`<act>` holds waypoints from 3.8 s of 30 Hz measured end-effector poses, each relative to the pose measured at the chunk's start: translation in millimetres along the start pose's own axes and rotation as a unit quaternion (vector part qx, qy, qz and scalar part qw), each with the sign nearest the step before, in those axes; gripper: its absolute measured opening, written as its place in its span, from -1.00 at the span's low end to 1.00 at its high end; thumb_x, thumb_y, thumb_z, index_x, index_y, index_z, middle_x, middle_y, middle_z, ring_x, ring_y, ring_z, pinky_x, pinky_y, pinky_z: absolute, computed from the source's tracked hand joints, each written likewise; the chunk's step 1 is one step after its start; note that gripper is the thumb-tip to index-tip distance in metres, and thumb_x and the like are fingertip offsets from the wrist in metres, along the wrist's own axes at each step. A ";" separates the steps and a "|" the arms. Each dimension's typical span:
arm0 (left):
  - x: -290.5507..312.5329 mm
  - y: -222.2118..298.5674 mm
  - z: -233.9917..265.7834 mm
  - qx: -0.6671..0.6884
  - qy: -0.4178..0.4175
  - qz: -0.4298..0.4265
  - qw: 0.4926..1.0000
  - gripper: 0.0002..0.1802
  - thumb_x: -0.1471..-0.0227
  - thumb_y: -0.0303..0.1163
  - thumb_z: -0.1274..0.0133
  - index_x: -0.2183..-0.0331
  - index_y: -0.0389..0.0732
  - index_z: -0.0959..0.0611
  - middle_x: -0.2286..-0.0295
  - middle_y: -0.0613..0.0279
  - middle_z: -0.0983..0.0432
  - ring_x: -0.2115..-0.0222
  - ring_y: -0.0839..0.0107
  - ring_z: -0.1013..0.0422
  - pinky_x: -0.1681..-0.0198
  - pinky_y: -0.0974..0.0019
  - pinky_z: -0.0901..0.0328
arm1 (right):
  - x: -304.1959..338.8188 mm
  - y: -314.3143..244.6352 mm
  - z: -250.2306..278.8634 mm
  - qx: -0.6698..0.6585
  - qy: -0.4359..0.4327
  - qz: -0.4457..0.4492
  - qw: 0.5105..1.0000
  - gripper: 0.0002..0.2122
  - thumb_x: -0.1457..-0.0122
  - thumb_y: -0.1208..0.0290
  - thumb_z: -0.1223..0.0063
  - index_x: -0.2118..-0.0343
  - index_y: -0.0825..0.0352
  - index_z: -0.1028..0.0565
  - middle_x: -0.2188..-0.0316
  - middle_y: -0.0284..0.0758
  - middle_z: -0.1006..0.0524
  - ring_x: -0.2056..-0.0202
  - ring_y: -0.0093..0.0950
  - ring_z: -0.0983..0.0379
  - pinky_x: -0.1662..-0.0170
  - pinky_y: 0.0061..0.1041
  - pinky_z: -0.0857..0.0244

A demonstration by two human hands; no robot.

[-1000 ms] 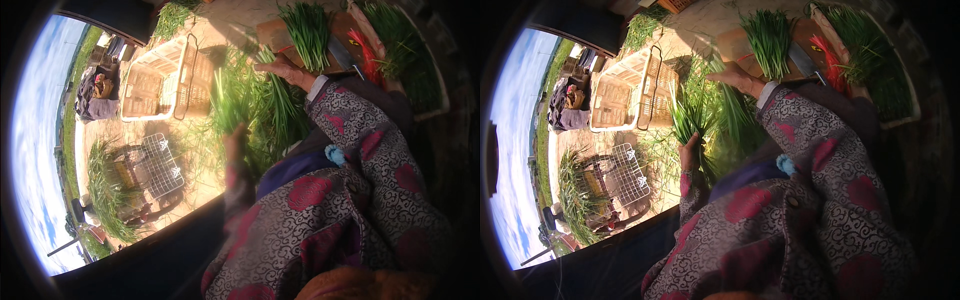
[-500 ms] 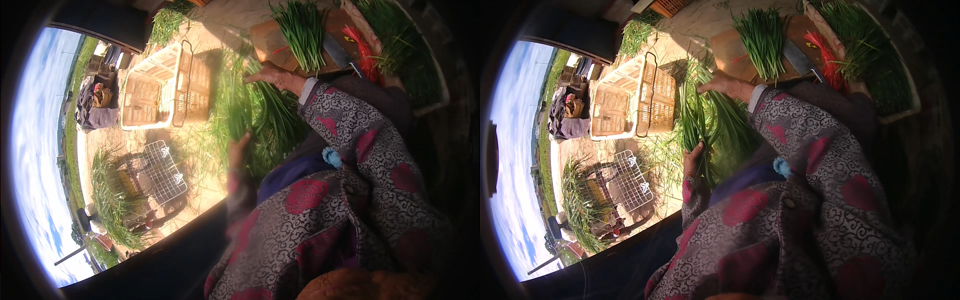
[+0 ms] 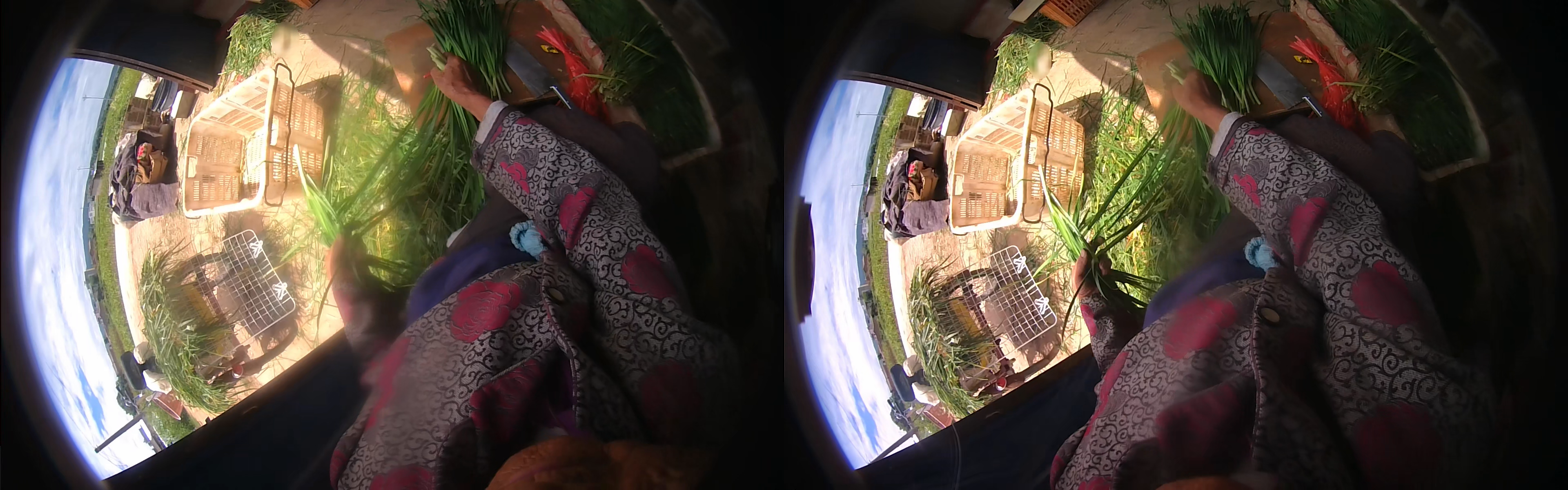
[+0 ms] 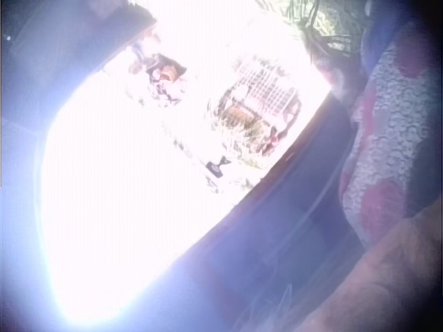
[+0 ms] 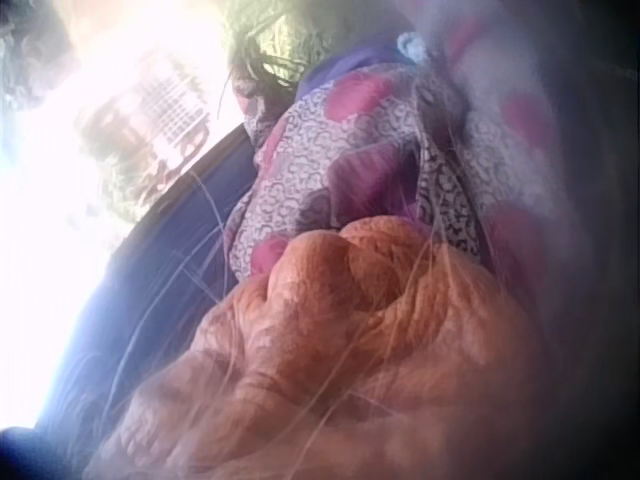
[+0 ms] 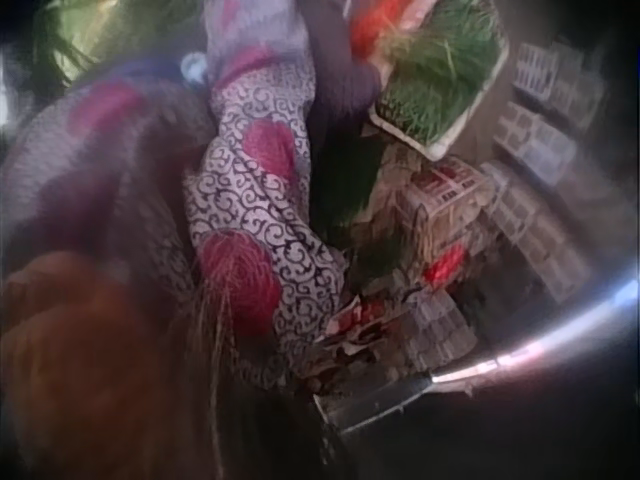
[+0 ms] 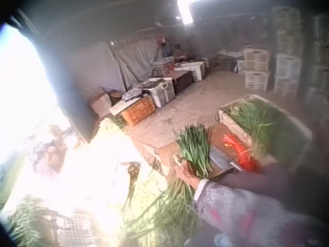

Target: The person cleans a bunch of green chives by hand, removing damaged leaves and using a knife to trim the ends before placing the bunches into a plastic crate.

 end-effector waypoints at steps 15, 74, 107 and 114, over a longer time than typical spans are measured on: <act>-45.9 -72.4 -105.4 -0.322 -0.013 0.019 0.946 -0.79 -0.06 -0.29 -0.21 0.44 -0.22 -0.62 0.64 0.39 -0.44 0.72 0.59 -0.26 0.68 0.49 -0.09 | 135.7 -101.3 -67.8 -0.061 -0.526 0.061 0.846 -0.37 -0.05 0.34 -0.13 -0.22 0.39 -0.29 0.31 -0.14 -0.63 0.32 -0.48 -0.55 0.25 -0.48 -0.42; -38.3 -69.2 -107.7 -0.275 -0.050 -0.014 0.960 -0.75 -0.13 -0.28 -0.16 0.31 -0.30 -0.62 0.56 0.29 -0.52 0.57 0.52 -0.41 0.49 0.43 -0.29 | 88.6 -81.9 -46.4 -0.011 -0.503 -0.005 0.864 -0.68 0.05 0.29 -0.23 0.27 0.40 -0.55 0.52 -0.27 -0.55 0.50 -0.57 -0.46 0.40 -0.50 -0.35; 31.0 -80.8 -188.9 -0.642 -0.244 -0.373 0.624 -0.49 0.19 -0.48 -0.13 0.07 -0.18 -0.57 -0.03 -0.12 -0.33 -0.05 -0.18 -0.25 -0.13 -0.11 -0.18 | 64.8 -15.8 -77.8 -0.253 -0.464 -0.241 0.814 -0.63 -0.01 0.21 -0.37 0.30 0.46 -0.59 0.47 -0.32 -0.59 0.41 -0.51 -0.54 0.42 -0.47 -0.45; 26.0 -103.7 -191.6 -0.630 -0.290 -0.443 0.568 -0.45 0.19 -0.45 -0.13 0.05 -0.35 -0.52 -0.10 -0.26 -0.26 -0.09 -0.27 -0.20 -0.14 -0.21 -0.16 | 70.4 2.5 -78.4 -0.246 -0.519 -0.275 0.771 -0.73 -0.12 0.36 -0.22 0.17 0.41 -0.61 0.28 -0.38 -0.63 0.31 -0.59 -0.55 0.24 -0.54 -0.45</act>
Point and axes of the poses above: each hand's wrist, its own x-axis away from the middle knuckle, its own z-axis out of the back of the hand, y = z × x, the point moved 7 cm from there along -x, towards the middle knuckle
